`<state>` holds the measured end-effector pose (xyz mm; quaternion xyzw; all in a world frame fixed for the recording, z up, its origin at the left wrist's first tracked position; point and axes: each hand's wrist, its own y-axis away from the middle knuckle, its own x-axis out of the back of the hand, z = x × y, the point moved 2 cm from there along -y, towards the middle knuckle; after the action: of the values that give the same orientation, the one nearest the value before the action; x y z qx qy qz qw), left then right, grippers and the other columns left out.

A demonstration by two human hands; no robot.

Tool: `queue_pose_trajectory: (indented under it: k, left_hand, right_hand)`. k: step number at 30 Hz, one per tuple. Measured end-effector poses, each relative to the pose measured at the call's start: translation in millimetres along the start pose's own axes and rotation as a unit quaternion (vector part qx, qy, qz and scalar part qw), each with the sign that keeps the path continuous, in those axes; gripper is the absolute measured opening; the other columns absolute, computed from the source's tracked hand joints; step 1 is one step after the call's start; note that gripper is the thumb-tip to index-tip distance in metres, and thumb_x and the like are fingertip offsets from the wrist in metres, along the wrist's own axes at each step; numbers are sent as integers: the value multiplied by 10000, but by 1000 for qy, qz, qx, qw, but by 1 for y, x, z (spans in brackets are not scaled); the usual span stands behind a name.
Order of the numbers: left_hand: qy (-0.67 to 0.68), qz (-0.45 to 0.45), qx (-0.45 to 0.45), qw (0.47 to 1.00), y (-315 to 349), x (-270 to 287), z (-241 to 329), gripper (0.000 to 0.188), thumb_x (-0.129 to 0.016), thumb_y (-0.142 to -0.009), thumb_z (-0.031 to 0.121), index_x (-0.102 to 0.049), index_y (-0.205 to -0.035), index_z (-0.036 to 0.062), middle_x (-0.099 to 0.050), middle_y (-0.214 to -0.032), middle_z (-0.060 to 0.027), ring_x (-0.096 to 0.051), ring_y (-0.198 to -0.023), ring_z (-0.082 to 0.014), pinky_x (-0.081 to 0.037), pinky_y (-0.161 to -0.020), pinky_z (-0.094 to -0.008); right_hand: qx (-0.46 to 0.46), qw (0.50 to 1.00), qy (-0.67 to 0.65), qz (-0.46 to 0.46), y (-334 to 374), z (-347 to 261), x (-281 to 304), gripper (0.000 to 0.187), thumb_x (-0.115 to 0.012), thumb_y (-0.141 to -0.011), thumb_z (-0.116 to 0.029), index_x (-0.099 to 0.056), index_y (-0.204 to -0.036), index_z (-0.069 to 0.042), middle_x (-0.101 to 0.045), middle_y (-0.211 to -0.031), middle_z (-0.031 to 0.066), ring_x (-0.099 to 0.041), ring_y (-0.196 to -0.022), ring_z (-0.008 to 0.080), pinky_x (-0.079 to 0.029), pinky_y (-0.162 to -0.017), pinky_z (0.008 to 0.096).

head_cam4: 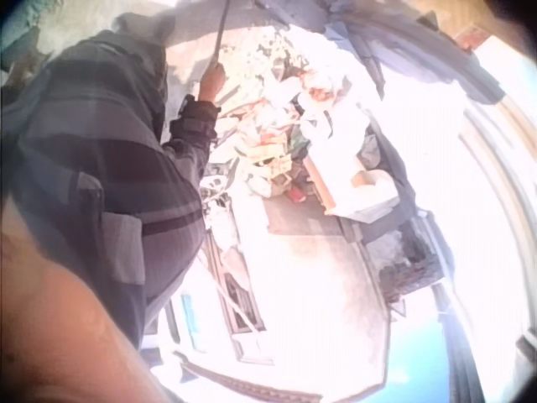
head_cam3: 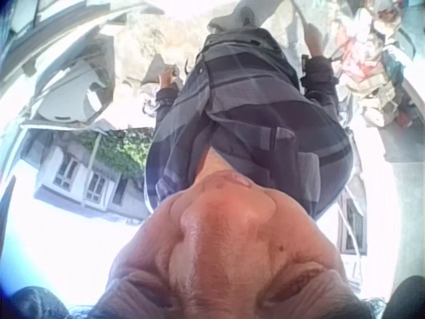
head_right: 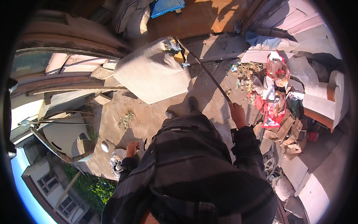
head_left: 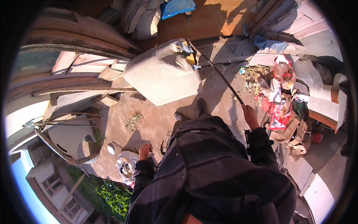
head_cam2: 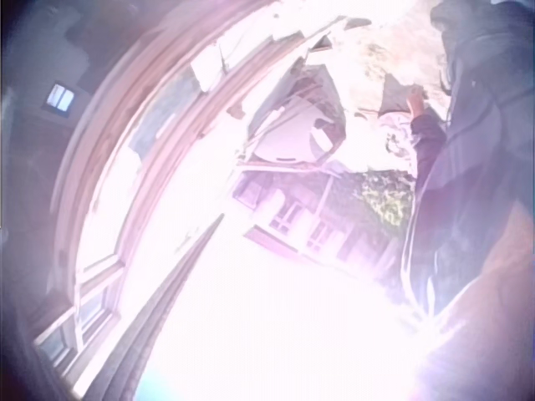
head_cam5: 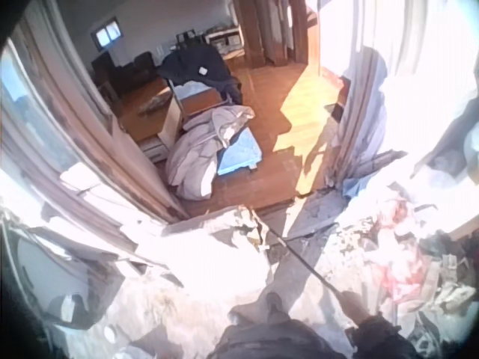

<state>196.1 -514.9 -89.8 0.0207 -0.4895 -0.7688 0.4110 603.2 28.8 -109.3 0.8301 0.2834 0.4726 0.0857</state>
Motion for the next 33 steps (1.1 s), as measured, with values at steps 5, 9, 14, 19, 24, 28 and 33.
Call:
queue_pose_trajectory:
  k: [5,9,14,19,24,28,33]
  left_hand:
    - [28,4,16,999,-7,-2,-23,278,-614,-864,235,-660,-863,-40,-638,-702,-101,-585,-555,-168,-474,-527,-299]
    - [61,9,20,998,-8,-6,-24,275,-614,-859,226,-659,-863,-44,-631,-692,-100,-574,-539,-170,-466,-515,-293]
    - [68,-14,20,997,-10,-13,-27,275,-619,-853,223,-658,-864,-48,-629,-688,-104,-571,-543,-167,-467,-522,-290]
    - [56,-27,16,998,-16,-17,-25,278,-617,-854,230,-658,-879,-44,-636,-688,-109,-577,-555,-164,-465,-530,-287]
    - [21,-22,-3,1000,-19,-13,2,277,-616,-854,235,-661,-875,-38,-645,-708,-108,-587,-571,-162,-464,-535,-290]
    - [17,20,-4,1000,-13,-7,9,282,-615,-850,241,-662,-855,-37,-643,-701,-104,-581,-561,-157,-458,-531,-289]
    - [18,-11,22,1000,-19,-11,-11,300,-608,-852,249,-655,-845,-47,-642,-693,-109,-570,-538,-157,-448,-515,-284]
  right_hand:
    - [-8,997,77,26,-6,31,34,521,-470,-960,-455,-560,-751,14,-591,-721,253,-580,-744,454,-425,-649,506]
    - [-73,982,171,-15,-12,97,71,564,-436,-970,-461,-586,-722,22,-613,-724,248,-609,-763,441,-438,-696,515]
    - [-75,987,107,92,-9,74,53,542,-403,-994,-425,-605,-788,33,-617,-747,248,-607,-781,438,-446,-692,504]
    - [41,996,-54,52,-7,-35,-21,465,-421,-1000,-378,-522,-761,9,-544,-691,235,-518,-675,456,-359,-584,515]
    - [-27,990,74,-117,8,-3,-80,569,-434,-965,-466,-636,-809,42,-619,-801,305,-592,-839,485,-462,-740,531]
    - [-129,961,139,-199,50,87,-82,614,-463,-932,-476,-663,-849,99,-639,-889,325,-618,-918,462,-472,-837,511]
    - [-170,981,-26,-93,32,44,-61,594,-457,-945,-460,-647,-781,78,-630,-818,313,-604,-843,476,-456,-748,524]
